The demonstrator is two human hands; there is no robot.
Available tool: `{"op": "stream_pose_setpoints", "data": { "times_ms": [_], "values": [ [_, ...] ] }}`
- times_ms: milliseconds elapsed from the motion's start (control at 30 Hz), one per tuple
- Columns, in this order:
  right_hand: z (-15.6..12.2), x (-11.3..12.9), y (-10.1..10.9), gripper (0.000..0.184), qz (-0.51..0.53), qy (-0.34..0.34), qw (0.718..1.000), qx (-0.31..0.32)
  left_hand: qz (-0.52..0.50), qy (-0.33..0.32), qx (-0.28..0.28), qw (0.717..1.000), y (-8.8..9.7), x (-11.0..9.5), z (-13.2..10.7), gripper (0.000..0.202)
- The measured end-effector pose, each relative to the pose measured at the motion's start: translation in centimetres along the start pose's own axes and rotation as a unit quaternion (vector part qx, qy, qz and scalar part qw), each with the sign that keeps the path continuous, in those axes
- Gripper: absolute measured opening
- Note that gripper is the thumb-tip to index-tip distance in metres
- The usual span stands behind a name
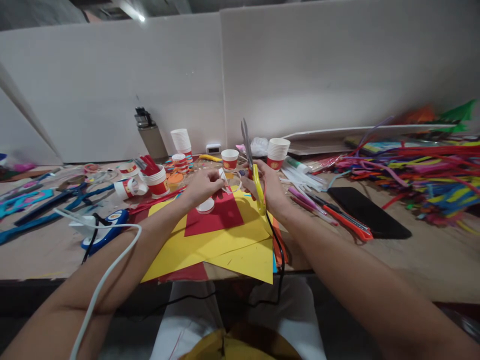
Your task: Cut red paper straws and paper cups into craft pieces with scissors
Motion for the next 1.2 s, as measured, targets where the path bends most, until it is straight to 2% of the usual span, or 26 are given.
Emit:
{"op": "stream_pose_setpoints", "data": {
  "times_ms": [67, 233, 400, 500, 633, 767, 900, 1000, 1033, 1100, 1133, 1200],
  "values": [
    [0.2, -0.2, 0.3, 0.041, -0.001, 0.015, 1.0, -0.007, -0.011, -0.017, 0.022, 1.0, -0.5, -0.3, -0.2, 0.016],
    [0.5, -0.6, 0.4, 0.046, -0.001, 0.01, 1.0, -0.007, -0.003, -0.047, 0.02, 0.999, -0.5, -0.7, -0.5, 0.023],
    [0.2, -0.8, 0.2, 0.04, 0.044, -0.042, 0.998, -0.005, -0.16, -0.042, 0.058, 0.984, -1.0, -1.2, -0.5, 0.032],
    [0.0, -0.8, -0.2, 0.036, 0.103, -0.072, 0.992, 0.008, -0.223, -0.037, 0.039, 0.973, -0.9, -0.8, 0.0, 0.033],
    [-0.1, -0.8, -0.8, 0.038, 0.128, -0.085, 0.988, 0.027, -0.216, -0.012, 0.025, 0.976, -1.5, 0.0, 0.4, 0.03],
    [-0.4, -0.8, -1.8, 0.044, 0.122, -0.076, 0.987, 0.066, -0.23, -0.015, 0.039, 0.972, -2.7, -0.8, -0.1, 0.03],
    [-0.6, 0.4, -2.5, 0.044, 0.066, -0.015, 0.992, 0.102, -0.244, -0.023, 0.005, 0.969, -1.9, -1.2, -0.2, 0.025],
    [-0.8, 2.5, -2.1, 0.036, 0.004, 0.079, 0.992, 0.095, -0.323, -0.025, -0.042, 0.945, 0.0, -0.2, 0.7, 0.025],
    [-1.0, 3.4, -2.0, 0.035, -0.028, 0.122, 0.987, 0.102, -0.351, -0.018, -0.074, 0.933, 1.0, 0.4, 1.1, 0.024],
    [-2.0, 5.0, -2.7, 0.036, -0.112, 0.218, 0.956, 0.16, -0.406, 0.004, -0.154, 0.901, 2.9, 2.0, 1.5, 0.022],
    [-2.8, 5.6, -3.4, 0.038, -0.16, 0.268, 0.928, 0.202, -0.427, 0.023, -0.183, 0.885, 3.5, 2.7, 1.5, 0.022],
    [-4.3, 6.1, -4.4, 0.042, -0.235, 0.353, 0.868, 0.258, -0.442, 0.031, -0.201, 0.874, 4.2, 3.2, 1.7, 0.023]
  ]
}}
Point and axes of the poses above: each hand's wrist, its own z-axis towards the middle knuckle, its own y-axis out of the back of the hand, x = y × z, the point moved 7 cm from there along z, towards the middle knuckle, and after that the axes turned 2 degrees about x, right-handed, at the moved point
